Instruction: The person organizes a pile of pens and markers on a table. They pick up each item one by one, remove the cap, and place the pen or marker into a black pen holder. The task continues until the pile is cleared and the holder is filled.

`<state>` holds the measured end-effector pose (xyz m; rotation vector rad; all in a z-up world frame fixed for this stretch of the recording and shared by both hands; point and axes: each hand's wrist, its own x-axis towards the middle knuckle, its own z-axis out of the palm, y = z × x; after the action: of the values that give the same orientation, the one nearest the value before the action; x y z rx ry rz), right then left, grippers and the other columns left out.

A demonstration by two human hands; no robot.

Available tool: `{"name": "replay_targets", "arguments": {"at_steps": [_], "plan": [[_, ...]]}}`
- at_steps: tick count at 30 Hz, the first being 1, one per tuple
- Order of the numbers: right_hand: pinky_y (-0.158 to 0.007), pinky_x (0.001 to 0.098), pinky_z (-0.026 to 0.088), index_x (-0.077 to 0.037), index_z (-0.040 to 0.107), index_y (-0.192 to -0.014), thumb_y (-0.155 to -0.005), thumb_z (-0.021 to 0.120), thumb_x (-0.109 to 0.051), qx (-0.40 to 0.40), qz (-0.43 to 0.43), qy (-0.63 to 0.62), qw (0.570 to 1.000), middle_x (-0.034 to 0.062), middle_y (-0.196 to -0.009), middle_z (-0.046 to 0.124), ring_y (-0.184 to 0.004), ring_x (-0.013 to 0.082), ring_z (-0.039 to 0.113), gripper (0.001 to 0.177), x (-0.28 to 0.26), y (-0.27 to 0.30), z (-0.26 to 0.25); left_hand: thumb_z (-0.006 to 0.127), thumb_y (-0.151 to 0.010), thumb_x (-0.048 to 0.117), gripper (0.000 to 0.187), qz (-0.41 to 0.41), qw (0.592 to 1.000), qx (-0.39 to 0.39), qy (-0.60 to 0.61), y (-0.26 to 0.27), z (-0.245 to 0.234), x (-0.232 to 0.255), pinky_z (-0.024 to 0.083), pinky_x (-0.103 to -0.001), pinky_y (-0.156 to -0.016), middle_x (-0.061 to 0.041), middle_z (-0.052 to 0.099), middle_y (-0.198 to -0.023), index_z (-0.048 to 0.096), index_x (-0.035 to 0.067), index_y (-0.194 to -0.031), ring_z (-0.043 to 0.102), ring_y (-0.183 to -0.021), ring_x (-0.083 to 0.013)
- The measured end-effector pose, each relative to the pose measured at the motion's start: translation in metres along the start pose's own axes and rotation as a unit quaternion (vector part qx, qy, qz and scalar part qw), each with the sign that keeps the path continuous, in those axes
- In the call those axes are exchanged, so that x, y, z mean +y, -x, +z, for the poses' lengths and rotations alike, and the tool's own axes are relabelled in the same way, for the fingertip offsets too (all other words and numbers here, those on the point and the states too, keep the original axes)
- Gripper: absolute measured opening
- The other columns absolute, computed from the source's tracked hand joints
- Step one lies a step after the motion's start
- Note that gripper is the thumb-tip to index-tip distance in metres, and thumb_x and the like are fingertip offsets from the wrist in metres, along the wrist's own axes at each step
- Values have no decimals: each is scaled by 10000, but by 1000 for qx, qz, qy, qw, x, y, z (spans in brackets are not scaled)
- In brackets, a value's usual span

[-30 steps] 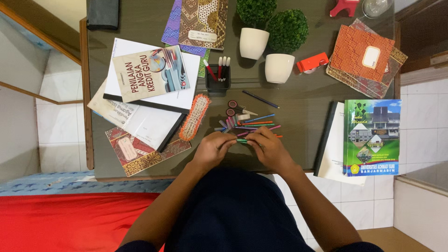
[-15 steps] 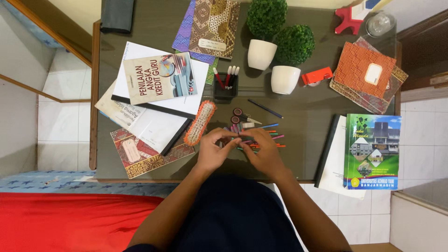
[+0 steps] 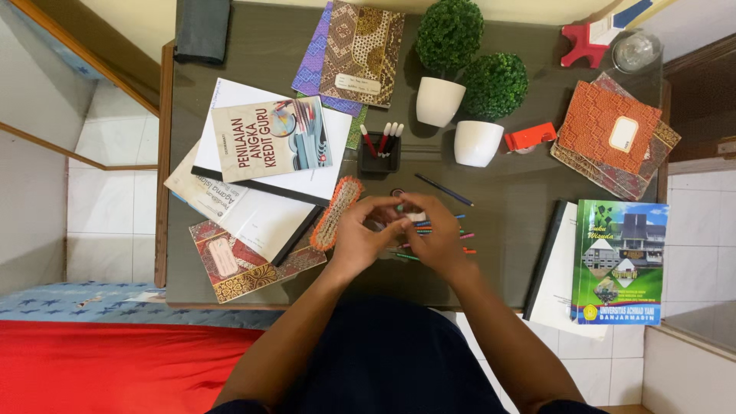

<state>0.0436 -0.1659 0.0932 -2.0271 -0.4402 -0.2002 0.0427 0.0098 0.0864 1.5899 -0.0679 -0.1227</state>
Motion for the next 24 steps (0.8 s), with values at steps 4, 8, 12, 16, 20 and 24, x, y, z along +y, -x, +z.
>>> {"name": "replay_targets", "arguments": {"at_steps": [4,8,12,16,20,24], "plan": [[-821,334,556,-36,660,-1256,-928,744,-39,35,3,28,999,133,-1052,689,-927,241,695,339,12,-23,1,747,-931,146,332,-14,1000,12,17,-16,-7,4,563,-262,-738,-34,737,-950,677,49,-1241,694,-842,-101],[-819,317,554,-29,654,-1247,-941,717,23,71,1,23,997,128,-1048,669,-909,210,680,317,23,-42,-3,707,-959,98,248,-14,994,79,-80,-43,-15,-3,557,-272,-713,-70,730,-978,719,43,-1201,711,-841,-147],[-813,302,552,-7,633,-1244,-964,689,46,98,11,0,995,113,-1059,674,-887,177,677,290,34,-61,-2,704,-914,49,286,17,977,109,-184,-75,-29,-17,545,-323,-732,-142,692,-1057,708,40,-1200,667,-973,-272],[-833,299,553,6,609,-1262,-978,687,36,121,27,-17,992,120,-1078,670,-929,182,675,297,45,-74,3,684,-925,35,346,103,956,137,-240,-98,-37,-39,476,-425,-1012,-187,638,-1205,639,19,-1268,611,-1151,-380],[-833,297,561,0,632,-1227,-998,684,32,125,26,3,992,126,-1103,691,-942,187,689,237,55,-82,7,655,-973,50,321,87,960,129,-231,-114,-40,-61,466,-423,-1042,-189,640,-1243,624,26,-1291,607,-1183,-386],[-821,300,558,-7,648,-1194,-993,687,12,104,43,17,993,121,-1101,703,-916,186,695,206,59,-89,10,679,-976,64,272,40,965,116,-232,-124,-38,-70,482,-417,-995,-173,672,-1155,656,37,-1246,624,-1117,-361]]}}
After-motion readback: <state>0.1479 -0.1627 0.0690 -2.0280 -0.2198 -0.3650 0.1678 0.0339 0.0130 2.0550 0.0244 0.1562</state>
